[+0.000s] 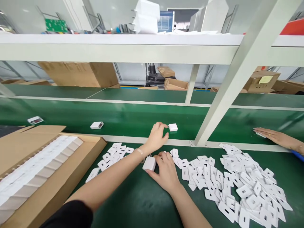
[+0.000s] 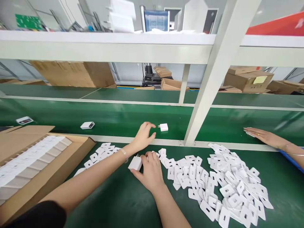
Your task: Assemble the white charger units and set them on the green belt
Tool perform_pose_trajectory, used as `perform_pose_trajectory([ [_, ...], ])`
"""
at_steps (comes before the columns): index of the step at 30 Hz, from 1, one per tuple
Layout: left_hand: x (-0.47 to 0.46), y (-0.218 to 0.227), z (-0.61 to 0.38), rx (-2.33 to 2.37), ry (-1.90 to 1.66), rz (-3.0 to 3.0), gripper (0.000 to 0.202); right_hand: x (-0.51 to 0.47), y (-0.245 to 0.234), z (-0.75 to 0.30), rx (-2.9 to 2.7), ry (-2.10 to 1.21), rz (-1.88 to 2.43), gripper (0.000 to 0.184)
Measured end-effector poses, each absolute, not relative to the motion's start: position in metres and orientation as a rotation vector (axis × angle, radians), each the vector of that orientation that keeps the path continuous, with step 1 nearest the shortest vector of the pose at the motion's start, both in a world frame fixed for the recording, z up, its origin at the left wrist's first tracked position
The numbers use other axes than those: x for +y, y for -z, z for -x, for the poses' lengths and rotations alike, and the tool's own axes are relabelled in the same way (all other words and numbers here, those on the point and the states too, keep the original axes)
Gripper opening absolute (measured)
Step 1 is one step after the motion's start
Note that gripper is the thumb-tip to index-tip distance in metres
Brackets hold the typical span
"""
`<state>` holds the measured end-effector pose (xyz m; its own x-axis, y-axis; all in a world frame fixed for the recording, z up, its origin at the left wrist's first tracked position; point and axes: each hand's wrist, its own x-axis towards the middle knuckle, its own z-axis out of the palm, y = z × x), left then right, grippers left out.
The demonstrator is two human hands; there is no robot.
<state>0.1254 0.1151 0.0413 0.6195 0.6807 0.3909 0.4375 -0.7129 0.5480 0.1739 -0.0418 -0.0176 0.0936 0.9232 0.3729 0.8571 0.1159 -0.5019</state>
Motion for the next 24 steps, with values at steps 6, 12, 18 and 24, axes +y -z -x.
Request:
perform_pose_trajectory([
  [6,0.157,-0.027,-0.212,0.835,-0.640,-2.448,0.044,-0.045,0.016,-0.178,-1.754,-0.037,1.783,0.035],
  [12,0.152,-0.020,-0.217,0.728,-0.629,-2.268,0.033,-0.042,0.027,-0.191,-1.622,0.197,1.981,0.034],
  [18,0.134,-0.031,-0.155,0.728,-0.774,-1.876,0.037,-0.041,0.029,-0.198,-1.659,0.192,1.990,0.026],
  [24,0.076,-0.023,-0.044,0.632,-0.864,-1.529,0.033,-0.041,0.026,-0.200,-1.759,0.212,1.939,0.030],
])
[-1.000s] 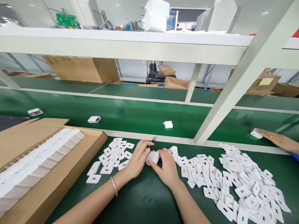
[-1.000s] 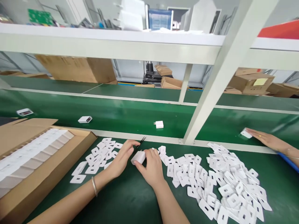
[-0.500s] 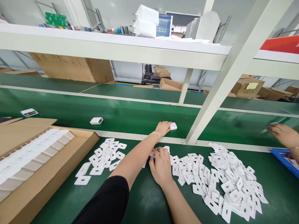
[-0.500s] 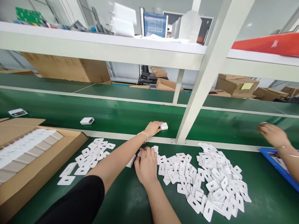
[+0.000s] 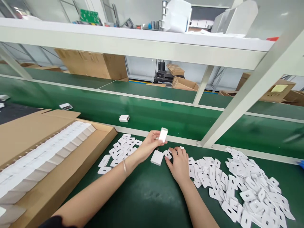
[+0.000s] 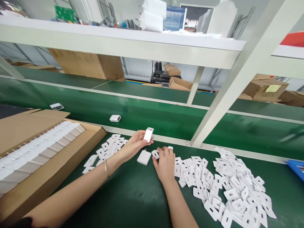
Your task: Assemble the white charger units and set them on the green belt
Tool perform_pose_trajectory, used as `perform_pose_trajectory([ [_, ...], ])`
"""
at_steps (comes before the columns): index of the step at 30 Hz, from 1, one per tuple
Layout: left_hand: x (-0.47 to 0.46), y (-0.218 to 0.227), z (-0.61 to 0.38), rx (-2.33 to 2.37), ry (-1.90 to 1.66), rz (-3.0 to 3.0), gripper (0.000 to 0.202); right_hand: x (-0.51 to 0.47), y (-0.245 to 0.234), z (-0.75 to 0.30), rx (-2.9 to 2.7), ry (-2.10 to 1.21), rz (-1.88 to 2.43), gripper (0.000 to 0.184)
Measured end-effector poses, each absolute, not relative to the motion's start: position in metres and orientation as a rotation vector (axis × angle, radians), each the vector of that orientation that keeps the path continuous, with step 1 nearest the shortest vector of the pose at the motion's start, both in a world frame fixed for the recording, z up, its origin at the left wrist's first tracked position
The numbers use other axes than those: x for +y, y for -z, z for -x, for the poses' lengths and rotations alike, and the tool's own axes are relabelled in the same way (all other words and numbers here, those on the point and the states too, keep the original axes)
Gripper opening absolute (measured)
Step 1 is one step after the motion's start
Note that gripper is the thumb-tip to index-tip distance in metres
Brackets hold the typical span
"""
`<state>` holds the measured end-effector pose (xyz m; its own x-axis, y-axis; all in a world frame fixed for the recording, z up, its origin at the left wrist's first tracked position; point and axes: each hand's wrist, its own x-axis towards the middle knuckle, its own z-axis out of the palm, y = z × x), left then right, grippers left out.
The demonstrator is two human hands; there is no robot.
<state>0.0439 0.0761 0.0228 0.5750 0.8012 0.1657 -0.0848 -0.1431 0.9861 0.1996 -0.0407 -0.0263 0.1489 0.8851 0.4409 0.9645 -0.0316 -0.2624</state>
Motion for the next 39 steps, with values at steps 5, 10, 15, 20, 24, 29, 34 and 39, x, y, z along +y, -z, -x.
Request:
perform_pose_trajectory([
  [5,0.032,0.006,0.004,0.600,-0.958,-1.315,0.052,-0.041,0.027,-0.205,-1.784,0.242,1.935,0.029],
  [10,0.026,0.011,0.011,0.727,-1.150,-1.700,0.047,-0.047,0.022,-0.211,-1.751,0.187,1.947,0.023],
  [15,0.023,0.004,0.012,0.549,-1.256,-1.843,0.050,-0.049,0.016,-0.215,-1.813,0.153,1.932,0.025],
  [20,0.015,0.002,0.013,0.503,-1.238,-1.811,0.055,-0.047,0.016,-0.212,-1.879,0.074,1.829,0.020],
  [24,0.012,0.004,0.013,0.512,-1.229,-1.765,0.056,-0.046,0.013,-0.209,-1.896,-0.010,1.808,0.016],
  [29,0.011,0.008,0.011,0.538,-1.225,-1.765,0.056,-0.046,0.008,-0.209,-1.901,-0.152,1.804,0.012],
  [34,0.011,0.010,0.011,0.674,-1.181,-1.830,0.055,-0.048,0.005,-0.208,-1.825,-0.141,1.865,0.015],
  [39,0.013,0.011,0.011,0.848,-1.092,-1.741,0.052,-0.051,-0.001,-0.205,-1.901,-0.197,1.885,0.015],
])
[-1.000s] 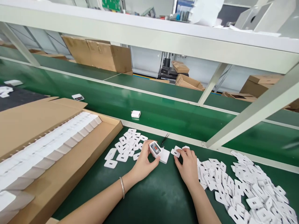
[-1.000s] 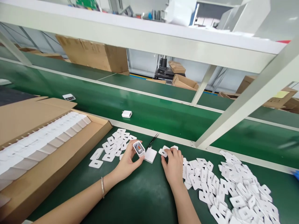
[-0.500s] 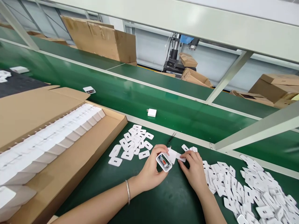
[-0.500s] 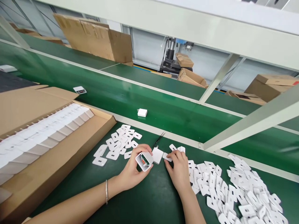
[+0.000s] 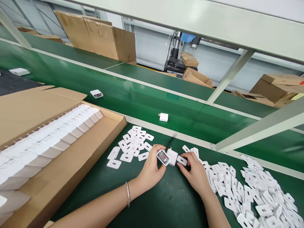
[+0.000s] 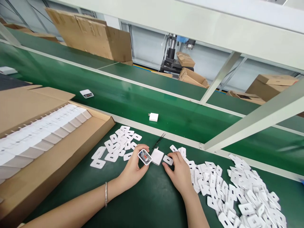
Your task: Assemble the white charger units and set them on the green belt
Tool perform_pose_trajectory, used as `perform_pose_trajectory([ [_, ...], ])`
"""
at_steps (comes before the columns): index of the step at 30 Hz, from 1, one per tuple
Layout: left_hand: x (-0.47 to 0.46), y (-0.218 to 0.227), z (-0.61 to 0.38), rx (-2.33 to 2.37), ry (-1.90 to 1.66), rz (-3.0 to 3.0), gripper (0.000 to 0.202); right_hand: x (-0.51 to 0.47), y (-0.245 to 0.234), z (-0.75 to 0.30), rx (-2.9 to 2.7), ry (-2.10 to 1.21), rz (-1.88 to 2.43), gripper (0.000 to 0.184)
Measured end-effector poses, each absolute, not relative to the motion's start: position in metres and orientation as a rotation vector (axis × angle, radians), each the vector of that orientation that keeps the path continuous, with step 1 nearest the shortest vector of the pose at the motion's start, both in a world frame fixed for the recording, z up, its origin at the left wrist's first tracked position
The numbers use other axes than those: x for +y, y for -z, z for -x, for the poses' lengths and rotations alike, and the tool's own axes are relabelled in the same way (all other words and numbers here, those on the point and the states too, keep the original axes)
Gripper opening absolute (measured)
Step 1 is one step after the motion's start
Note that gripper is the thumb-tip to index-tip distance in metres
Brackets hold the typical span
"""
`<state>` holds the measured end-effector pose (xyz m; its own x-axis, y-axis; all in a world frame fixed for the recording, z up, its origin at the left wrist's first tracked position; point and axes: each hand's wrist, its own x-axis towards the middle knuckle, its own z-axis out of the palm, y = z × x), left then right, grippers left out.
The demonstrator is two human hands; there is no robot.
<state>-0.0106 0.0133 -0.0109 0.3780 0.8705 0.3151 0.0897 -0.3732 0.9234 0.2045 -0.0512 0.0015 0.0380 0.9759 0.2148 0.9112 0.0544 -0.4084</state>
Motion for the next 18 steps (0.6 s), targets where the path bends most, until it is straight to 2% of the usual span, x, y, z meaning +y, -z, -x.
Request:
perform_pose_trajectory([
  [4,0.014,0.010,0.011,0.882,-1.000,-1.594,0.049,-0.050,-0.001,-0.204,-2.000,-0.221,1.859,0.018],
  [11,0.013,0.009,0.010,0.831,-0.967,-1.508,0.038,-0.049,0.000,-0.206,-1.846,-0.266,1.887,0.018],
  [15,0.016,0.013,0.011,0.859,-0.999,-1.520,0.036,-0.055,-0.010,-0.200,-1.901,-0.356,1.912,0.033],
  [18,0.020,0.013,0.013,0.883,-1.026,-1.569,0.033,-0.056,-0.012,-0.198,-1.930,-0.359,1.919,0.021],
])
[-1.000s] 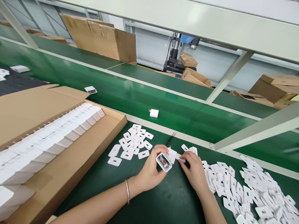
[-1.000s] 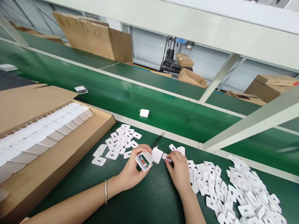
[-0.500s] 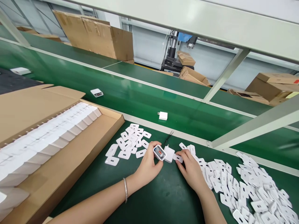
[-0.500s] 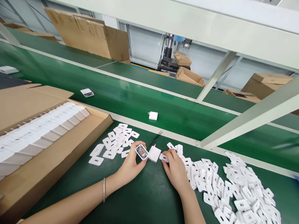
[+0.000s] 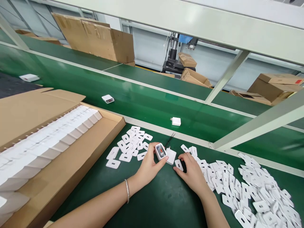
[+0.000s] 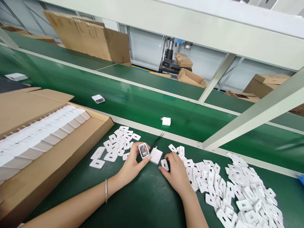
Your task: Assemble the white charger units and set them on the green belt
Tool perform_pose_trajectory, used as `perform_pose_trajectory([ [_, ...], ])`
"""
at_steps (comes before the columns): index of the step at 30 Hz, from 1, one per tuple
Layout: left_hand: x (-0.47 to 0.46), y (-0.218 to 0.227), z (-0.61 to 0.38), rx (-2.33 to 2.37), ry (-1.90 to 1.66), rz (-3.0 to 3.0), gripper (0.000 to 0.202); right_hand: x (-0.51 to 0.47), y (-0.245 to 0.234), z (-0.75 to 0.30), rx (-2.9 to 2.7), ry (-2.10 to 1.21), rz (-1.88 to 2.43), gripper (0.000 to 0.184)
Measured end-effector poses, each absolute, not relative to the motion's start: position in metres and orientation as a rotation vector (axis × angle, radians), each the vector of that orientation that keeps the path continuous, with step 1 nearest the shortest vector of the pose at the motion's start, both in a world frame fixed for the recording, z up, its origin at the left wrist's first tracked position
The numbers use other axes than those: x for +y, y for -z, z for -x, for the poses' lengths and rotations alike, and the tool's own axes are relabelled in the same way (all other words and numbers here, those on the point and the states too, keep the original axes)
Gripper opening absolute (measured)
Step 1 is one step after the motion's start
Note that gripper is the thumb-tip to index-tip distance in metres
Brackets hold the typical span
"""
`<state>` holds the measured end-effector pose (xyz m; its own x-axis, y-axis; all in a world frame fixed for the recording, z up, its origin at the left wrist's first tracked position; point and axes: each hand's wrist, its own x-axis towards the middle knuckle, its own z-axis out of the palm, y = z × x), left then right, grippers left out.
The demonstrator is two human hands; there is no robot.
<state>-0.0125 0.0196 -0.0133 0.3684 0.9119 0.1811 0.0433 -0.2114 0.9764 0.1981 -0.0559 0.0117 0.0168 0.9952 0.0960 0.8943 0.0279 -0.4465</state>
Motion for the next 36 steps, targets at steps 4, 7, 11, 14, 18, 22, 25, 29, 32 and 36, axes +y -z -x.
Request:
perform_pose_trajectory([
  [4,0.023,0.010,0.015,0.932,-1.088,-1.655,0.031,-0.054,-0.005,-0.202,-1.911,-0.257,1.895,0.010],
  [7,0.023,0.006,0.016,0.996,-1.097,-1.668,0.030,-0.052,0.001,-0.203,-1.904,-0.132,1.865,0.011],
  [11,0.021,0.004,0.014,0.960,-1.083,-1.517,0.040,-0.051,0.004,-0.203,-1.852,-0.001,1.891,0.020],
  [14,0.020,0.005,0.013,0.961,-1.055,-1.471,0.049,-0.052,0.002,-0.204,-1.807,0.050,1.919,0.022],
  [18,0.020,0.007,0.015,1.017,-1.055,-1.553,0.040,-0.055,-0.004,-0.205,-1.887,0.124,1.962,0.019],
  [22,0.022,0.009,0.015,0.935,-1.141,-1.616,0.039,-0.056,-0.001,-0.206,-1.965,0.113,1.988,0.008],
  [25,0.020,0.008,0.015,0.852,-1.152,-1.667,0.044,-0.056,0.001,-0.206,-1.890,0.091,1.995,0.007],
  [29,0.015,0.004,0.015,0.731,-1.117,-1.860,0.051,-0.058,-0.006,-0.196,-1.646,0.178,1.890,0.011],
  [32,0.011,0.002,0.016,0.680,-1.034,-1.937,0.047,-0.064,-0.016,-0.182,-1.555,0.247,1.659,0.018],
  [36,0.008,0.001,0.017,0.692,-0.932,-1.925,0.032,-0.073,-0.022,-0.165,-1.648,0.236,1.372,0.030],
])
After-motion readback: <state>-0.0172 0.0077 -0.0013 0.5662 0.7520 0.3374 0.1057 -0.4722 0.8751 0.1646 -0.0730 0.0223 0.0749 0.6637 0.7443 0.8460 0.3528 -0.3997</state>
